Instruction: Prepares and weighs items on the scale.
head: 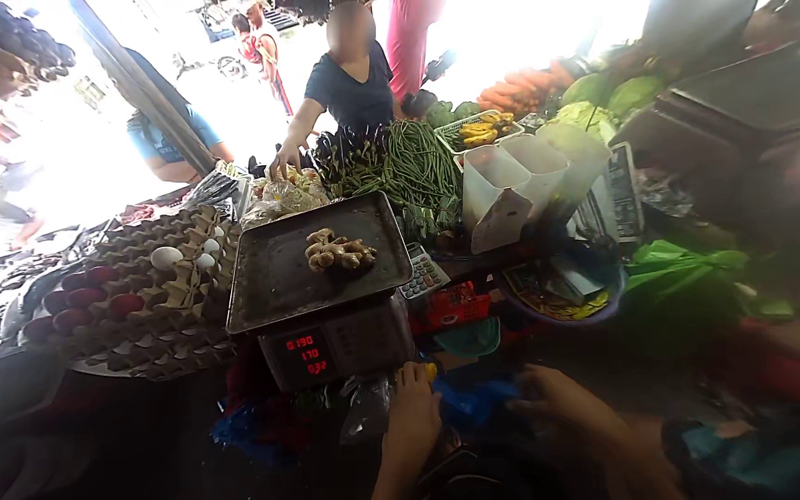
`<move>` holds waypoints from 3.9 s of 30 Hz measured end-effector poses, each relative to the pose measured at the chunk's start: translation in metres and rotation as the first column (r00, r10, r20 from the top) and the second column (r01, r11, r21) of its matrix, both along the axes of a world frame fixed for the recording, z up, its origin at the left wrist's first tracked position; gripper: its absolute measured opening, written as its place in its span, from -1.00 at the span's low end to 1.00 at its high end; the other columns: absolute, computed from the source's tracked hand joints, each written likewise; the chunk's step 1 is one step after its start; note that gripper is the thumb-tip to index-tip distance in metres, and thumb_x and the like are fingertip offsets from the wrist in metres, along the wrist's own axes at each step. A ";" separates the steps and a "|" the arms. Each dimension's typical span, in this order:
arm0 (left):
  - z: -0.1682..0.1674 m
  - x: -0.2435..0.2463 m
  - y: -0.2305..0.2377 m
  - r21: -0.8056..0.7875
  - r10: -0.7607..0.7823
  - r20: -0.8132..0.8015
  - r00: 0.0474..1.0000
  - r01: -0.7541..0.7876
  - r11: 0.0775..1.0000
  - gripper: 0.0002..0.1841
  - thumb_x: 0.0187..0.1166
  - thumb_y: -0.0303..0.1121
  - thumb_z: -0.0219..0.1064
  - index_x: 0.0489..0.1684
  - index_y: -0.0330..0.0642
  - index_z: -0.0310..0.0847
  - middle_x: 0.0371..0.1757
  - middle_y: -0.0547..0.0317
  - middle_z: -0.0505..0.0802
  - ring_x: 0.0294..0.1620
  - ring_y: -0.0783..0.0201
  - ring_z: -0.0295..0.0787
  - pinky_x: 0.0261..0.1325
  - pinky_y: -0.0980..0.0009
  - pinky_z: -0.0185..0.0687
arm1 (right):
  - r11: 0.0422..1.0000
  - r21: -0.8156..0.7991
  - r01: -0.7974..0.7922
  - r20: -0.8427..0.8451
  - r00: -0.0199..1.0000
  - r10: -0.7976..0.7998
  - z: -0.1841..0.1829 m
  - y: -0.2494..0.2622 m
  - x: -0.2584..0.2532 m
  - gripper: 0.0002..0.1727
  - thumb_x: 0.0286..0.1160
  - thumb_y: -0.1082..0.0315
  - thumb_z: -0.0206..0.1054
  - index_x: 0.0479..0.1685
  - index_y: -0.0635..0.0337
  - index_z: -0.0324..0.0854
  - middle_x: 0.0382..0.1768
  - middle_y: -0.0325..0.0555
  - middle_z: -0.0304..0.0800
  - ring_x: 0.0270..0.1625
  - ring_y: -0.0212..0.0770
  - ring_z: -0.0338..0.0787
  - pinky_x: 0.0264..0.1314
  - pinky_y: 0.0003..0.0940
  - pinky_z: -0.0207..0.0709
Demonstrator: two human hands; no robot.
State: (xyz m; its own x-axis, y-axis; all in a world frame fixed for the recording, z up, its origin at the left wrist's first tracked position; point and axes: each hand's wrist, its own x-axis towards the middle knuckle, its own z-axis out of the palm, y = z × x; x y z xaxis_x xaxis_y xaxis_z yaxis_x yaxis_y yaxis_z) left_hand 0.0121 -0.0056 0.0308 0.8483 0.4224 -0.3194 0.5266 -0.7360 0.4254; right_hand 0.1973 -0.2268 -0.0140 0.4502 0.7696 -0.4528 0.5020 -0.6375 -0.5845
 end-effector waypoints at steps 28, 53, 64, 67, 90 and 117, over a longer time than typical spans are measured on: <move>0.028 -0.018 -0.021 -0.628 0.417 0.746 0.519 0.342 0.699 -0.70 0.43 -0.69 0.34 0.12 -0.33 0.64 -0.02 0.20 0.88 -0.03 0.45 0.84 0.11 0.45 0.79 | 0.548 0.822 -0.158 0.217 0.975 -0.044 0.105 0.081 -0.058 -0.68 0.63 -0.06 0.37 -0.17 -0.02 0.77 -0.53 -0.35 0.80 -0.49 -0.56 0.72 -0.50 -0.57 0.54; 0.021 -0.022 -0.024 -0.944 0.889 0.189 0.417 -0.173 0.281 -0.75 0.79 -0.34 0.18 0.04 -0.35 0.70 -0.19 0.09 0.89 -0.17 0.36 0.87 0.04 0.39 0.82 | 0.595 0.800 -0.075 0.314 0.898 -0.309 0.075 0.084 -0.059 -0.74 0.65 -0.03 0.33 0.02 -0.17 0.80 -0.07 -0.33 0.83 0.12 -0.29 0.76 0.17 -0.20 0.64; 0.028 -0.025 -0.027 -0.892 0.858 0.433 0.275 -0.002 0.451 -0.47 0.01 -0.84 0.61 0.04 -0.39 0.63 -0.14 -0.01 0.93 -0.14 0.21 0.94 0.02 0.26 0.90 | 0.650 0.759 0.031 0.091 0.984 -0.153 0.077 0.106 -0.088 -0.72 0.48 -0.07 0.47 -0.19 -0.09 0.80 -0.31 -0.47 0.84 -0.23 -0.57 0.79 -0.21 -0.57 0.72; 0.027 -0.029 -0.024 -0.864 0.838 0.474 0.270 -0.042 0.503 -0.45 -0.03 -0.81 0.66 0.03 -0.37 0.63 -0.14 -0.01 0.92 -0.13 0.21 0.92 0.01 0.26 0.90 | 0.644 0.765 0.019 0.056 0.994 -0.095 0.078 0.111 -0.089 -0.77 0.57 0.04 0.41 -0.17 -0.06 0.84 -0.26 -0.46 0.88 -0.19 -0.61 0.82 -0.14 -0.62 0.75; 0.052 -0.098 0.008 -0.371 0.449 0.853 0.265 -0.297 0.880 -0.88 0.19 -0.45 0.54 -0.52 0.08 0.82 -0.12 0.38 0.71 -0.04 0.61 0.64 -0.01 0.75 0.59 | 0.689 0.718 -0.098 0.123 0.992 0.013 0.102 0.122 -0.081 -0.65 0.86 0.10 0.06 0.02 0.20 0.59 -0.28 -0.21 0.70 -0.31 -0.47 0.70 -0.21 -0.57 0.65; 0.092 -0.121 0.032 -0.898 0.679 0.414 0.606 0.152 0.413 -0.12 0.21 -0.66 0.46 0.71 -0.35 0.18 0.52 0.06 0.66 0.42 0.26 0.69 0.46 0.26 0.67 | 0.549 0.683 -0.481 0.387 0.877 0.286 0.200 0.291 0.006 -0.50 0.59 0.32 0.34 0.51 0.15 0.43 -0.12 -0.07 0.80 -0.21 -0.17 0.82 -0.17 -0.11 0.77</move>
State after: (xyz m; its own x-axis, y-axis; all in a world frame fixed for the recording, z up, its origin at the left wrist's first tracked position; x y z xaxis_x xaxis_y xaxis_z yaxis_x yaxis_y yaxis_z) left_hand -0.1091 0.0269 0.1225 0.8274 0.5566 -0.0747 -0.1247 0.3119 0.9419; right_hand 0.2028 0.0640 0.1861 0.0325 0.9070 0.4198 0.7566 0.2521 -0.6034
